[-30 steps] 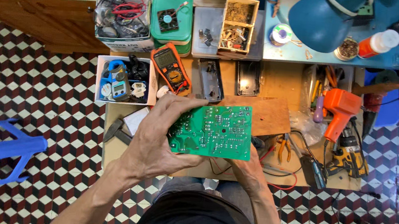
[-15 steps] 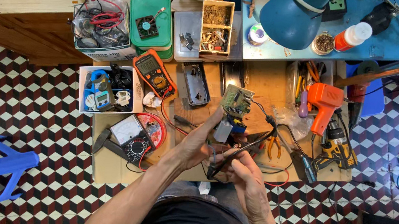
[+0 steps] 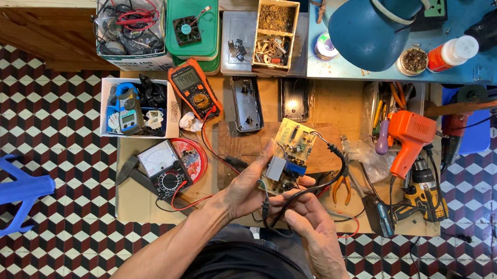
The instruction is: The person tests a small electronic component with a multimeter, then sorts through a box of parts using a magnifying glass. They use pliers to strip the insulation from a wire and insert it into a circuit board, then connect the board to a power supply.
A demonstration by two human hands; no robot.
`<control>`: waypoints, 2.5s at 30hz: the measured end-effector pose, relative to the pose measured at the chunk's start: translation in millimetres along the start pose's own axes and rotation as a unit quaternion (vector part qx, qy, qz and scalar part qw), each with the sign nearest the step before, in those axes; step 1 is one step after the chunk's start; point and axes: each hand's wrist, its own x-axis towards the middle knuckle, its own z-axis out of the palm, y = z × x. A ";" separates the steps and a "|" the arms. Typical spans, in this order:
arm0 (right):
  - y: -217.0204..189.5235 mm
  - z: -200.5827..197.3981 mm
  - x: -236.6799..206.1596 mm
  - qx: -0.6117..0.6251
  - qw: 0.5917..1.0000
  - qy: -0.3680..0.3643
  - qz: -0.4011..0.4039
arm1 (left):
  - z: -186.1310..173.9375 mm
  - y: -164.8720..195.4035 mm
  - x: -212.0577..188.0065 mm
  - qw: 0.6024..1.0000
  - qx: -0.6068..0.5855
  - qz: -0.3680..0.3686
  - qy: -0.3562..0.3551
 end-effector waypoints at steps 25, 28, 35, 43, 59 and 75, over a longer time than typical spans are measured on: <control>-4.6 -23.5 15.2 -0.051 0.993 0.107 -0.007 | 14.3 23.7 5.2 0.989 0.054 -0.002 0.138; 3.3 -31.7 11.5 -0.017 0.996 0.081 0.015 | 19.4 24.4 4.3 0.971 0.139 -0.015 0.194; 21.0 -41.2 -0.9 0.030 0.998 0.019 0.056 | 29.0 25.4 3.3 0.919 0.344 0.011 0.189; 16.7 -40.9 1.9 0.015 0.995 0.000 0.096 | 29.7 65.1 -4.8 0.961 0.160 -0.105 0.197; -1.4 -29.9 -5.2 -0.011 0.999 -0.034 0.030 | 11.0 56.4 -20.6 0.991 -0.002 -0.102 0.092; 7.8 -24.1 8.8 -0.048 0.997 0.005 0.066 | 31.6 53.1 -23.3 0.943 0.232 -0.055 0.234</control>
